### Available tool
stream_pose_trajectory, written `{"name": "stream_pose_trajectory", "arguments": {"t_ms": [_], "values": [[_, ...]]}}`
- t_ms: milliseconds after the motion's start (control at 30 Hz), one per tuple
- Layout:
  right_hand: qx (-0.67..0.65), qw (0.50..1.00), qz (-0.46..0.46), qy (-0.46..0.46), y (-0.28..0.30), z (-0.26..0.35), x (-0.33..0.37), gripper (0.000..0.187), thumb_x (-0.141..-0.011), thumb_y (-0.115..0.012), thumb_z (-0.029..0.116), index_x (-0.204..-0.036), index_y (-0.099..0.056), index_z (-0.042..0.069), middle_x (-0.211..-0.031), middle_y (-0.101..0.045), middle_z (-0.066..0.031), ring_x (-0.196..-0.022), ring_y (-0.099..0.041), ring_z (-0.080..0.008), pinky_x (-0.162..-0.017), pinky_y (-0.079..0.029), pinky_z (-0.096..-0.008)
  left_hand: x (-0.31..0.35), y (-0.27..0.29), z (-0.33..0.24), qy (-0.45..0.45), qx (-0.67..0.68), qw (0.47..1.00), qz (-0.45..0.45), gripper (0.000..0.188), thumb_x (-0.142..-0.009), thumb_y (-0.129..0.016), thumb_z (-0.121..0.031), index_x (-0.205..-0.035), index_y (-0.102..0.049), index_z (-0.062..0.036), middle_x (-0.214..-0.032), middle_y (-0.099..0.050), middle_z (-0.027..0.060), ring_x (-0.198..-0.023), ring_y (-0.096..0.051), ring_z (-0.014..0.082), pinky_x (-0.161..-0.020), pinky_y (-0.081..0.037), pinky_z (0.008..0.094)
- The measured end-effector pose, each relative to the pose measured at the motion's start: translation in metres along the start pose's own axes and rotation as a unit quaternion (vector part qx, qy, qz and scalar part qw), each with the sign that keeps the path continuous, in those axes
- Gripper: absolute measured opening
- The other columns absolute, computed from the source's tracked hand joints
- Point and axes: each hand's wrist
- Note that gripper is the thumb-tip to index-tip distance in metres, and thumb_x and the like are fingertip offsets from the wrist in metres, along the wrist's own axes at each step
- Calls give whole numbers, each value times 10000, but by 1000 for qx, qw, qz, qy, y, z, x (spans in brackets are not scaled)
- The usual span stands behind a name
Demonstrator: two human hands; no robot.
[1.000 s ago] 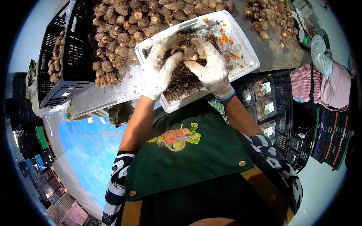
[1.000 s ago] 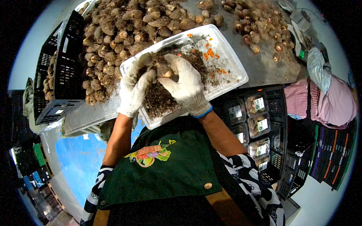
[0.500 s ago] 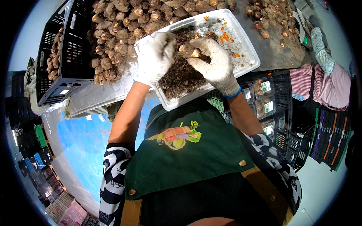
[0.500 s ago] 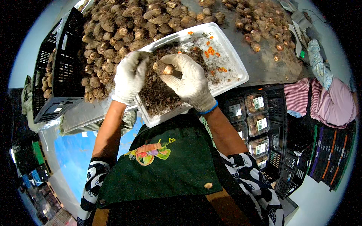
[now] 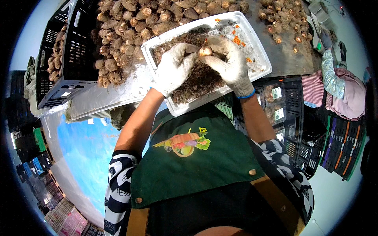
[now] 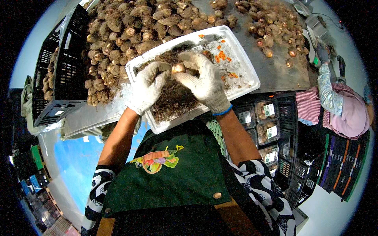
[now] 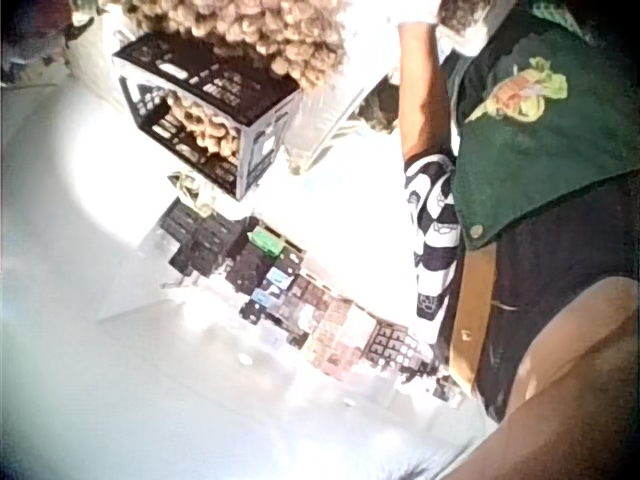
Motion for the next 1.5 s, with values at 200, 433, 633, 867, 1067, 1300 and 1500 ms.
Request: {"name": "stream_pose_trajectory", "arguments": {"t_ms": [200, 433, 633, 867, 1067, 1300, 1500], "values": [[38, 999, -1, 6, 4, 2, 5, 352, -791, -743, 106, -1102, -637, -22, -1036, -682, -97, -966, -629, -154, -899, -481, -297, 4, -8, 4, 116, 133, 983, -46, 164, -897, -561, -121, -991, -615, 3, -879, -663, 134, -813, -636, 235, -741, -503, 340], [-16, 1000, -17, -8, 1, -9, 10, 361, -794, -746, 101, -1111, -625, -21, -1026, -679, -92, -952, -633, -161, -890, -488, -298, 2, 0, -15, 18, 77, 996, 29, 293, -890, -605, -140, -1135, -648, 15, -1121, -642, 131, -978, -638, 230, -873, -500, 335], [18, 1000, 1, 8, -2, -5, 7, 390, -780, -761, 105, -1120, -617, -23, -1036, -667, -95, -950, -631, -167, -877, -494, -301, -1, -9, -14, 35, 134, 989, -50, 219, -897, -595, -104, -1056, -672, 23, -912, -664, 86, -850, -623, 146, -762, -500, 279], [61, 995, -27, 78, -6, -5, 12, 463, -755, -767, 84, -1170, -593, -26, -1096, -652, -137, -1013, -628, -199, -898, -494, -311, -3, -9, -4, 139, 208, 965, -83, 272, -901, -602, -136, -1122, -643, 16, -943, -662, 56, -834, -603, 127, -765, -493, 264], [80, 987, -57, 123, -15, -10, 14, 505, -745, -773, 82, -1198, -573, -16, -1120, -645, -148, -1011, -642, -235, -893, -508, -330, 4, -11, -21, 94, 201, 975, -10, 270, -898, -614, -149, -1117, -647, 7, -1023, -669, 109, -907, -628, 173, -834, -494, 298], [85, 992, 1, 90, -12, -2, 19, 496, -793, -742, 44, -1234, -529, -31, -1155, -616, -113, -1053, -601, -179, -924, -486, -305, -2, -16, -12, 229, 246, 936, -105, 236, -954, -559, -189, -993, -640, 29, -787, -637, 56, -702, -601, 113, -642, -488, 249], [55, 997, -26, 45, -9, -3, 13, 411, -773, -752, 100, -1138, -607, -19, -1062, -653, -129, -965, -647, -215, -863, -512, -323, 3, -7, -10, -60, 81, 993, -63, 176, -867, -650, -153, -963, -649, -5, -885, -667, 63, -812, -643, 201, -721, -520, 337]]}}
Point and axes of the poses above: each hand's wrist, its own x-axis away from the middle knuckle, its own y-axis out of the back of the hand, z = x × y
